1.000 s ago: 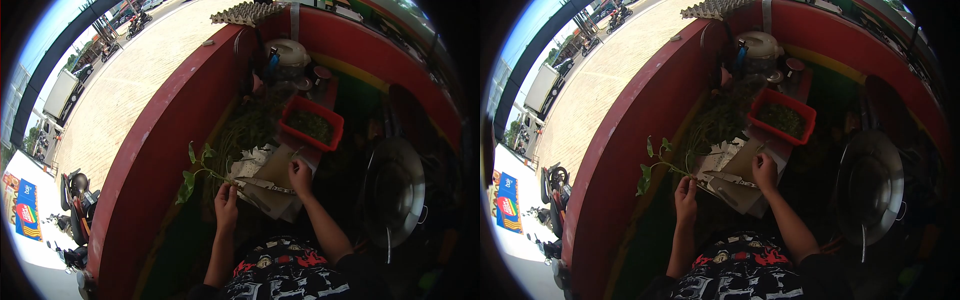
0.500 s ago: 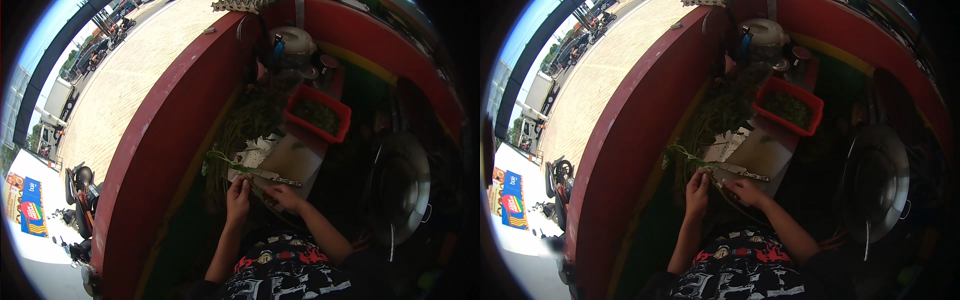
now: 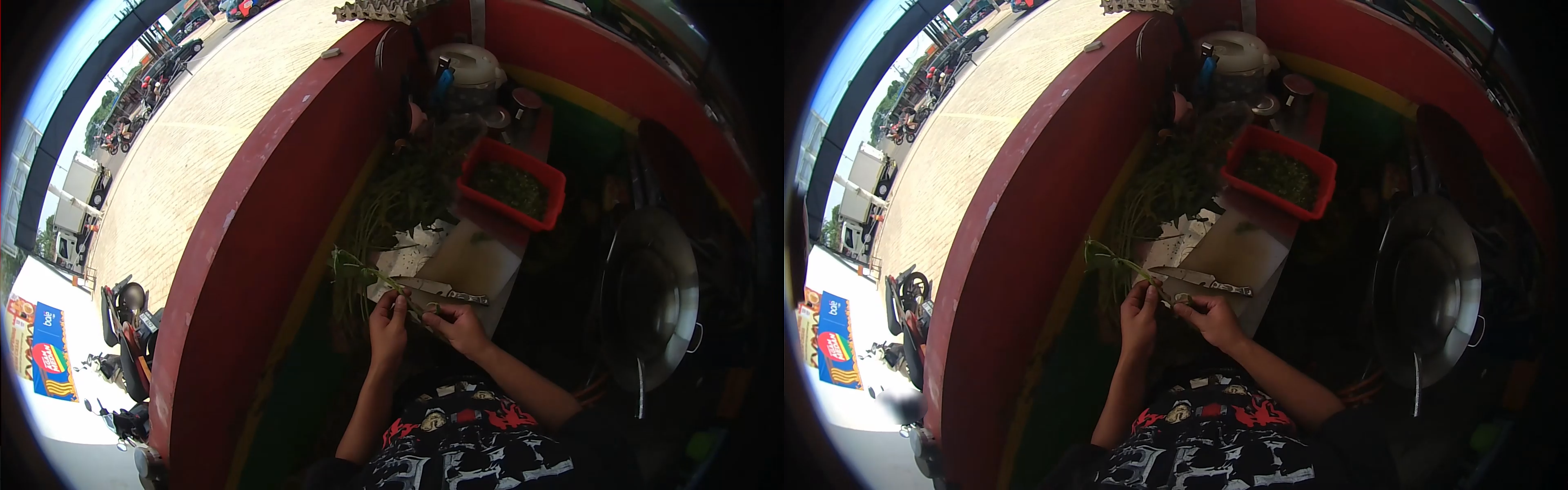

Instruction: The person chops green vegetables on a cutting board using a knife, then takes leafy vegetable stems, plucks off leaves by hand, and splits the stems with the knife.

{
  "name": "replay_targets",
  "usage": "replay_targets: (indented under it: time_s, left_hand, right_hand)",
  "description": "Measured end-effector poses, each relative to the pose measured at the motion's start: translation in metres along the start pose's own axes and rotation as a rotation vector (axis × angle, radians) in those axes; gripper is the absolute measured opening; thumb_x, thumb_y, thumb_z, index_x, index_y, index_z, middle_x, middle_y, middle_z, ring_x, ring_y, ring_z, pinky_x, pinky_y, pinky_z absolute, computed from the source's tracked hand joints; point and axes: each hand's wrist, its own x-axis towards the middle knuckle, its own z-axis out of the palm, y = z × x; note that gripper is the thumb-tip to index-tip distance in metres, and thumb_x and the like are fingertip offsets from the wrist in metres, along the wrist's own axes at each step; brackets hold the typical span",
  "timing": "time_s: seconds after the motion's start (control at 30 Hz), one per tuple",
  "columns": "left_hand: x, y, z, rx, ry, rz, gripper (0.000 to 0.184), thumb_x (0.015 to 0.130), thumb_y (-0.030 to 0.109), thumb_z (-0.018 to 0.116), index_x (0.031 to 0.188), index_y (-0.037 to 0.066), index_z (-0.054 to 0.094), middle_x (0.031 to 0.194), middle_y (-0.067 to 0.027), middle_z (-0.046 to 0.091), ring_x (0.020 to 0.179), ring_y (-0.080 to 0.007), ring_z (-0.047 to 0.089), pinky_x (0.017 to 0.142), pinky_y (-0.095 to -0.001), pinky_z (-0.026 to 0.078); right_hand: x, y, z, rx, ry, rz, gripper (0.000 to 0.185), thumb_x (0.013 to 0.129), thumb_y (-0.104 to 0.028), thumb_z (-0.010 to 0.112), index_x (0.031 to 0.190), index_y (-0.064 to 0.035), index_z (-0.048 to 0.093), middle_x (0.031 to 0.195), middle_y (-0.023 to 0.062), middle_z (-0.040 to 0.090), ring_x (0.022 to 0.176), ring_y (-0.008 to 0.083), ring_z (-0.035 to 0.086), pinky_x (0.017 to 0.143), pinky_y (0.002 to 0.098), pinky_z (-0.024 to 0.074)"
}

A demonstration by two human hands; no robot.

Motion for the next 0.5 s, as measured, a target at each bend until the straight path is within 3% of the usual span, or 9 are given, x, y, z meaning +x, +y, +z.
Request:
replay_targets:
  time_s: [0.07,0.1,0.17,0.3,0.37,0.47,0.5]
  left_hand:
    - [-0.001,-0.009,-0.001,-0.01,0.055,-0.005,0.025,0.107,0.02,0.056,0.117,-0.001,0.065,0.106,-0.0028,0.067,0.099,-0.0082,0.057,0.088,-0.0252,0.046]
    - [-0.002,-0.012,-0.001,-0.013,0.055,-0.006,0.025,0.107,0.02,0.056,0.117,-0.001,0.065,0.106,-0.0028,0.067,0.099,-0.0082,0.057,0.088,-0.0252,0.046]
    - [-0.005,-0.018,-0.002,0.028,0.09,0.054,0.024,0.107,0.02,0.056,0.117,-0.001,0.063,0.107,-0.0028,0.067,0.099,-0.0084,0.058,0.089,-0.0253,0.046]
    - [-0.01,-0.015,0.0,0.042,0.105,0.086,0.021,0.107,0.019,0.056,0.114,0.001,0.062,0.105,-0.0029,0.066,0.099,-0.0095,0.059,0.09,-0.0258,0.045]
    - [-0.01,-0.017,-0.007,-0.119,0.197,0.138,0.017,0.108,0.019,0.054,0.111,0.003,0.06,0.102,-0.0036,0.065,0.098,-0.0108,0.061,0.091,-0.0272,0.045]
    - [0.0,0.007,-0.02,-0.126,0.263,0.243,0.013,0.109,0.017,0.051,0.11,0.006,0.057,0.098,-0.002,0.063,0.096,-0.0121,0.063,0.088,-0.0271,0.049]
    - [0.005,0.005,-0.03,-0.097,0.254,0.244,0.014,0.108,0.017,0.053,0.111,0.004,0.058,0.098,-0.0028,0.064,0.093,-0.0124,0.064,0.084,-0.0273,0.051]
  right_hand:
    - [0.0,0.007,0.002,0.308,0.04,0.131,0.024,0.097,-0.025,0.073,0.102,-0.0014,0.076,0.087,-0.0017,0.072,0.076,0.0013,0.058,0.066,0.0217,0.0466]
    - [0.001,0.011,0.003,0.305,0.041,0.133,0.024,0.097,-0.025,0.073,0.102,-0.0014,0.076,0.087,-0.0017,0.072,0.076,0.0013,0.058,0.066,0.0217,0.0466]
    - [0.003,0.02,0.004,0.545,0.149,0.377,0.023,0.097,-0.025,0.072,0.099,-0.002,0.076,0.085,-0.0015,0.071,0.073,0.0037,0.06,0.063,0.0232,0.0468]
    - [0.006,0.042,0.002,0.373,0.188,0.366,0.02,0.096,-0.022,0.072,0.096,-0.0017,0.073,0.085,0.0025,0.07,0.071,0.0115,0.064,0.065,0.0278,0.0524]
    - [0.012,0.071,-0.011,0.185,0.279,0.425,0.019,0.095,-0.02,0.073,0.096,-0.0012,0.071,0.083,0.0037,0.069,0.071,0.0131,0.064,0.064,0.0294,0.053]
    - [0.011,0.092,-0.034,0.39,0.392,0.515,0.018,0.093,-0.019,0.073,0.095,-0.0006,0.071,0.08,0.0043,0.067,0.069,0.0135,0.063,0.063,0.0309,0.0526]
    - [0.011,0.082,-0.041,0.324,0.387,0.47,0.02,0.093,-0.02,0.074,0.092,-0.0007,0.07,0.078,0.0034,0.065,0.066,0.0125,0.06,0.062,0.0315,0.0514]
